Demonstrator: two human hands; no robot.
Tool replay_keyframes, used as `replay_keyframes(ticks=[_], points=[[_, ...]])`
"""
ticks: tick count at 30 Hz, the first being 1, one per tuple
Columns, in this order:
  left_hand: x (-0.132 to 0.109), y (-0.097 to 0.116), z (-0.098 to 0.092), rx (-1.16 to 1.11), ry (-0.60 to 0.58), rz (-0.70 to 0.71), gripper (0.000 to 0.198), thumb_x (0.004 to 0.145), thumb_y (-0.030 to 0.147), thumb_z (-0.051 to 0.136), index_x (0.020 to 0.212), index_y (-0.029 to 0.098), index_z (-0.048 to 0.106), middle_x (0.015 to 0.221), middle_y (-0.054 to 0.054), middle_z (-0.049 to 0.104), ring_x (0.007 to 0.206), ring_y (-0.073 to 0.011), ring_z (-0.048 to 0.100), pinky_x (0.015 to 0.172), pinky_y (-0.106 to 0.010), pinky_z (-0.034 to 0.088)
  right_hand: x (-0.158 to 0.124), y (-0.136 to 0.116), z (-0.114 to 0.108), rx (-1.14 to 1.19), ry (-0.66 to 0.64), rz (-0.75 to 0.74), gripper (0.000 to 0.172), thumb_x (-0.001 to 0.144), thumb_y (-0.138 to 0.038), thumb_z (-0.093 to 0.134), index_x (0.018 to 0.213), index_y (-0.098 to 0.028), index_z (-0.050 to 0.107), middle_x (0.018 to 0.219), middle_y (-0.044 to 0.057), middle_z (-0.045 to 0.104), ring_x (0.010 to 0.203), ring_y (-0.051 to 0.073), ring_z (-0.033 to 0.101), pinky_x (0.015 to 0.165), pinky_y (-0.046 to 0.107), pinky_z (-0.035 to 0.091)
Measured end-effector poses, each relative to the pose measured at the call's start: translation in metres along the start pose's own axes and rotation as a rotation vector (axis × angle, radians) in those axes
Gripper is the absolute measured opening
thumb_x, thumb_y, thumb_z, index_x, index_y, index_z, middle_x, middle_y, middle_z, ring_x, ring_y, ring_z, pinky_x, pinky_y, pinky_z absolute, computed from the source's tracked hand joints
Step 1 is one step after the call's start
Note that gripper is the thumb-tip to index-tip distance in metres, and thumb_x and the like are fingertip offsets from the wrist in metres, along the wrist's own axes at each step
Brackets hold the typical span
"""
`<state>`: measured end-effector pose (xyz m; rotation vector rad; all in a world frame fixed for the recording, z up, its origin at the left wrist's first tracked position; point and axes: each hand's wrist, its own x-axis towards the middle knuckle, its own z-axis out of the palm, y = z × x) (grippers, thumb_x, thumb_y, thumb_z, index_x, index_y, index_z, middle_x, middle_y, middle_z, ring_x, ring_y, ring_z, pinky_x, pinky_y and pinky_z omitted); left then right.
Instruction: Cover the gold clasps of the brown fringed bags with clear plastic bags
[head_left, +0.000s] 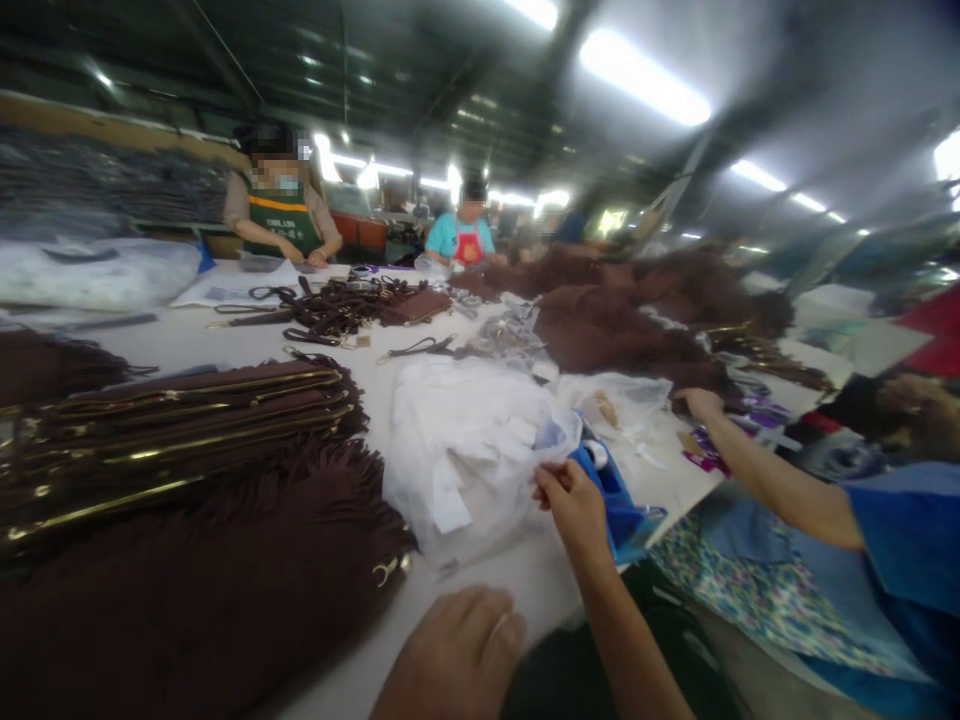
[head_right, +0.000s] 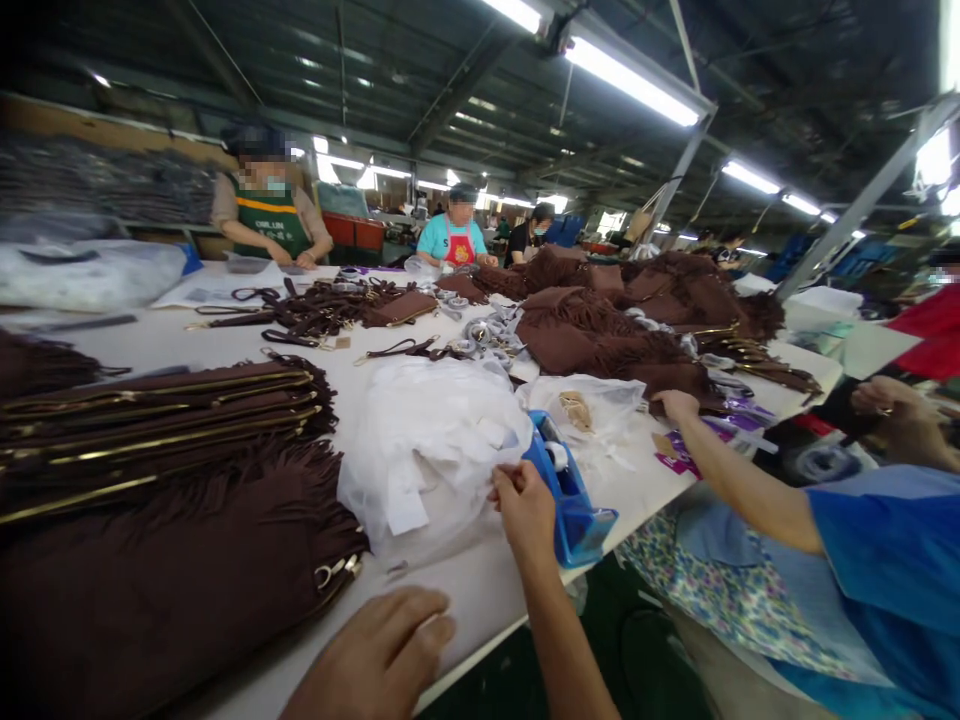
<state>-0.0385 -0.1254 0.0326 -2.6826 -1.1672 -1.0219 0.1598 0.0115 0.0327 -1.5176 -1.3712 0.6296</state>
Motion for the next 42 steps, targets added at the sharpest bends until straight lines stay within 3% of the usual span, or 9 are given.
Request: replay_keyframes(ticks=[3, 7, 11, 15, 20, 26, 32, 38, 42], points=[[0.046, -0.014, 0.041, 0.01, -0.209, -0.065, 0.041, 0.09, 0.011, 0.051, 0.131, 0.016, 0.054, 0.138, -0.012, 0.057, 0.123, -0.0316, 0.055, 0.097, -0.044, 0.052, 0.009, -0.008, 0.002, 0.084, -0.127, -0.056, 0.038, 0.09, -0.051, 0.054, 0.103, -0.017, 0.06, 0.091, 0.009, 0.076, 0.071, 0.021, 0.073, 0.064, 0.033, 0.059], [0.067, -0.051, 0.072, 0.016, -0.261, -0.335, 0.054, 0.089, 0.001, 0.044, 0.141, 0.015, 0.045, 0.145, -0.014, 0.048, 0.129, -0.0288, 0.049, 0.106, -0.046, 0.044, -0.02, 0.004, -0.013, 0.019, -0.196, -0.133, 0.037, 0.095, -0.042, 0.051, 0.122, -0.018, 0.056, 0.111, 0.013, 0.073, 0.094, 0.026, 0.072, 0.081, 0.043, 0.059], [0.065, -0.067, 0.075, -0.077, -0.255, -0.375, 0.053, 0.092, 0.005, 0.043, 0.141, 0.024, 0.045, 0.142, -0.009, 0.051, 0.126, -0.0237, 0.049, 0.106, -0.041, 0.043, -0.064, 0.038, -0.027, -0.211, -0.268, -0.322, 0.033, 0.089, -0.027, 0.061, 0.121, -0.022, 0.066, 0.127, 0.011, 0.067, 0.12, 0.033, 0.059, 0.104, 0.056, 0.043], [0.069, -0.06, 0.073, 0.005, -0.262, -0.351, 0.051, 0.093, 0.011, 0.047, 0.139, 0.031, 0.048, 0.141, -0.01, 0.049, 0.12, -0.0286, 0.05, 0.098, -0.045, 0.046, -0.09, 0.065, -0.035, -0.706, -0.288, -0.803, 0.043, 0.093, -0.018, 0.053, 0.136, -0.017, 0.055, 0.139, 0.011, 0.057, 0.126, 0.031, 0.055, 0.101, 0.049, 0.049], [0.071, -0.057, 0.077, 0.046, -0.262, -0.341, 0.043, 0.094, 0.014, 0.047, 0.131, 0.033, 0.056, 0.14, -0.01, 0.048, 0.118, -0.0299, 0.048, 0.094, -0.046, 0.045, -0.096, 0.067, -0.052, -0.767, -0.318, -1.037, 0.038, 0.094, -0.014, 0.048, 0.13, -0.019, 0.058, 0.134, 0.006, 0.063, 0.123, 0.023, 0.058, 0.1, 0.039, 0.05], [0.07, -0.054, 0.072, -0.093, -0.227, -0.391, 0.055, 0.089, 0.007, 0.05, 0.139, 0.03, 0.048, 0.143, -0.01, 0.045, 0.128, -0.0265, 0.043, 0.106, -0.045, 0.039, -0.096, 0.058, -0.066, -0.779, -0.261, -0.894, 0.05, 0.097, -0.031, 0.048, 0.14, -0.007, 0.046, 0.144, 0.016, 0.051, 0.131, 0.028, 0.049, 0.1, 0.039, 0.049], [0.067, -0.04, 0.07, -0.12, -0.269, -0.304, 0.039, 0.095, 0.016, 0.049, 0.13, 0.034, 0.057, 0.142, -0.008, 0.047, 0.13, -0.0278, 0.042, 0.106, -0.05, 0.037, -0.091, 0.064, -0.065, -0.652, -0.276, -0.949, 0.039, 0.098, -0.008, 0.034, 0.115, -0.02, 0.068, 0.119, 0.004, 0.071, 0.109, 0.022, 0.065, 0.093, 0.036, 0.049], [0.066, -0.043, 0.07, -0.139, -0.257, -0.353, 0.036, 0.095, 0.018, 0.051, 0.128, 0.032, 0.058, 0.141, -0.008, 0.049, 0.129, -0.0277, 0.042, 0.107, -0.052, 0.036, -0.076, 0.057, -0.052, -0.268, -0.193, -0.365, 0.024, 0.096, -0.032, 0.049, 0.093, -0.023, 0.072, 0.089, 0.005, 0.074, 0.086, 0.023, 0.068, 0.081, 0.032, 0.051], [0.068, -0.039, 0.068, -0.237, -0.208, -0.38, 0.052, 0.086, 0.016, 0.064, 0.135, 0.03, 0.052, 0.146, -0.008, 0.043, 0.133, -0.0279, 0.038, 0.111, -0.049, 0.033, -0.064, 0.046, -0.043, -0.192, -0.146, -0.182, 0.026, 0.097, -0.037, 0.048, 0.098, -0.018, 0.067, 0.087, 0.005, 0.072, 0.077, 0.02, 0.068, 0.07, 0.026, 0.053]])
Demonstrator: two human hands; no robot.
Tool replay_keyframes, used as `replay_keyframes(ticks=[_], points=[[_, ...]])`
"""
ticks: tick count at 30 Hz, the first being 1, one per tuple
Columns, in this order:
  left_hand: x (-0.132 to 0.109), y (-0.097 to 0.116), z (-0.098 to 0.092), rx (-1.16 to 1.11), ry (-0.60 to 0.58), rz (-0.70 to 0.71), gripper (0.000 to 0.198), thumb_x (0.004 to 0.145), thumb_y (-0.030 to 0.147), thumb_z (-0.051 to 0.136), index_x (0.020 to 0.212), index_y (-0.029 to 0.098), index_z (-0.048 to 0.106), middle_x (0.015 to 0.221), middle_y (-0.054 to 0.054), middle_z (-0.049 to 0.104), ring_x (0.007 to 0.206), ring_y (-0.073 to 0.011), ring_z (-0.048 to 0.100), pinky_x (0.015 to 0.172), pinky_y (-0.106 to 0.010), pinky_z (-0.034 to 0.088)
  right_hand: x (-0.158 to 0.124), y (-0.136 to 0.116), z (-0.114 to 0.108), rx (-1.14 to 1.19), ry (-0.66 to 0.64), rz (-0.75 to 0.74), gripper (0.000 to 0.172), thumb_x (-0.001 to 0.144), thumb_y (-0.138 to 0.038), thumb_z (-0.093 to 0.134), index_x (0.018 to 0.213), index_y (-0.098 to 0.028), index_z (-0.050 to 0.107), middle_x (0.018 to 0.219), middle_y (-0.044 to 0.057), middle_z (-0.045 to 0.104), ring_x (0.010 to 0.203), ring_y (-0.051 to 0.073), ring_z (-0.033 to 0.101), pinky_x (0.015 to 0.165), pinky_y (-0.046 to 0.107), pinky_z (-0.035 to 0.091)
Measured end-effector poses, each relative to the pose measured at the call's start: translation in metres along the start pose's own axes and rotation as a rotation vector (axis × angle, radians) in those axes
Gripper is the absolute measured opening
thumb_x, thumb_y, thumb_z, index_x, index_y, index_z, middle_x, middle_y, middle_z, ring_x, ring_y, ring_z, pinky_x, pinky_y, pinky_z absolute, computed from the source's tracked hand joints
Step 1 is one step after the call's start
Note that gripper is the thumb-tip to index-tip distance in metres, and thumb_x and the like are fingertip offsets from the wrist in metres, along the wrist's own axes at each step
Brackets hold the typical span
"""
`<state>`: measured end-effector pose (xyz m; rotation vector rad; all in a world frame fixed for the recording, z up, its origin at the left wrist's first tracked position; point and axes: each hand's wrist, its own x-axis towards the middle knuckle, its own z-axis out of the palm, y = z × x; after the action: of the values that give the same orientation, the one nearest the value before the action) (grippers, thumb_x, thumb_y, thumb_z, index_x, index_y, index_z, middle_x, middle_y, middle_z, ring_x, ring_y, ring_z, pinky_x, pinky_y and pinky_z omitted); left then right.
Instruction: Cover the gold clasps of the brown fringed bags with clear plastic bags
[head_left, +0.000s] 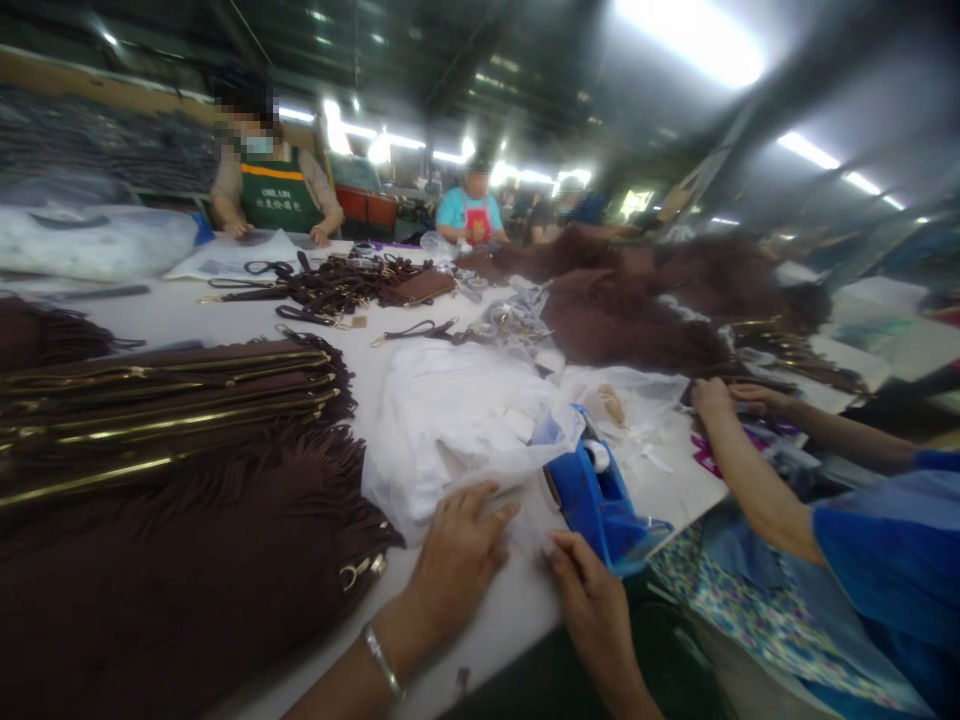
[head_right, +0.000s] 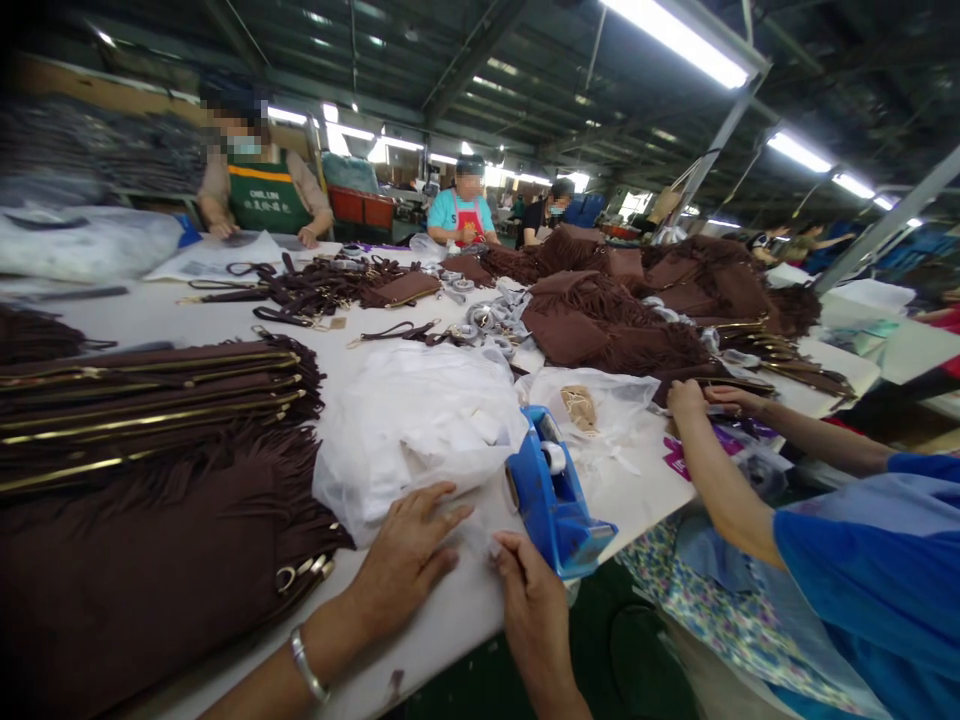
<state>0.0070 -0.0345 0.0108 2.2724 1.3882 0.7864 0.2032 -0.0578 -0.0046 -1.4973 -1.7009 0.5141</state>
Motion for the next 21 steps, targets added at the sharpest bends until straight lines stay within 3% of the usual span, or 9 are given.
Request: replay_keyframes(ticks=[3, 6, 9, 12, 14, 17, 21], points=[[0.004, 0.006, 0.004, -0.119, 0.023, -0.017, 0.043, 0.087, 0.019, 0.065, 0.128, 0.029, 0.059, 0.142, -0.007, 0.049, 0.129, -0.0273, 0.043, 0.109, -0.046, 0.035, 0.006, -0.006, -0.001, 0.081, -0.021, 0.079, 0.028, 0.096, -0.04, 0.05, 0.097, -0.018, 0.067, 0.081, 0.002, 0.07, 0.074, 0.019, 0.067, 0.067, 0.024, 0.053], [0.011, 0.009, 0.008, -0.225, 0.016, -0.102, 0.014, 0.086, 0.019, 0.064, 0.099, 0.022, 0.07, 0.119, -0.006, 0.063, 0.109, -0.0257, 0.056, 0.097, -0.041, 0.042, 0.008, -0.005, -0.007, 0.142, -0.034, 0.142, 0.032, 0.097, -0.044, 0.047, 0.102, -0.018, 0.066, 0.082, 0.004, 0.072, 0.074, 0.02, 0.068, 0.066, 0.026, 0.055], [0.015, 0.007, 0.009, -0.256, 0.008, -0.144, 0.007, 0.087, 0.019, 0.063, 0.083, 0.019, 0.069, 0.095, -0.005, 0.068, 0.093, -0.0226, 0.06, 0.086, -0.035, 0.044, 0.005, -0.001, -0.016, 0.29, -0.089, 0.13, 0.042, 0.097, -0.049, 0.045, 0.124, -0.02, 0.058, 0.105, 0.011, 0.073, 0.088, 0.024, 0.071, 0.076, 0.033, 0.058], [0.016, 0.007, 0.008, -0.27, -0.006, -0.156, 0.009, 0.086, 0.019, 0.062, 0.079, 0.018, 0.067, 0.086, -0.004, 0.068, 0.086, -0.0208, 0.06, 0.081, -0.033, 0.043, 0.002, -0.002, -0.022, 0.29, -0.161, 0.042, 0.058, 0.084, -0.05, 0.065, 0.135, -0.025, 0.051, 0.128, 0.012, 0.064, 0.107, 0.027, 0.065, 0.09, 0.038, 0.054], [0.015, 0.011, 0.008, -0.279, -0.019, -0.148, 0.011, 0.085, 0.019, 0.061, 0.075, 0.017, 0.066, 0.082, -0.003, 0.068, 0.084, -0.0205, 0.059, 0.078, -0.032, 0.041, 0.003, -0.008, -0.023, 0.186, -0.131, 0.042, 0.049, 0.082, -0.043, 0.07, 0.126, -0.026, 0.059, 0.123, 0.009, 0.065, 0.105, 0.025, 0.064, 0.092, 0.036, 0.051], [0.01, 0.02, 0.002, -0.311, -0.066, -0.178, 0.012, 0.083, 0.02, 0.06, 0.071, 0.018, 0.063, 0.079, -0.003, 0.066, 0.082, -0.0219, 0.058, 0.074, -0.032, 0.039, 0.009, -0.024, -0.025, 0.242, -0.028, 0.096, 0.02, 0.085, -0.037, 0.065, 0.098, -0.022, 0.07, 0.096, 0.004, 0.07, 0.089, 0.021, 0.065, 0.083, 0.03, 0.051], [-0.011, 0.023, -0.015, -0.509, -0.123, -0.317, 0.015, 0.083, 0.032, 0.057, 0.077, 0.02, 0.063, 0.078, 0.0, 0.066, 0.079, -0.0213, 0.059, 0.073, -0.029, 0.04, 0.014, -0.047, -0.031, 0.511, -0.017, 0.254, 0.015, 0.075, -0.032, 0.074, 0.078, -0.02, 0.066, 0.073, -0.002, 0.065, 0.068, 0.014, 0.059, 0.064, 0.022, 0.046]])
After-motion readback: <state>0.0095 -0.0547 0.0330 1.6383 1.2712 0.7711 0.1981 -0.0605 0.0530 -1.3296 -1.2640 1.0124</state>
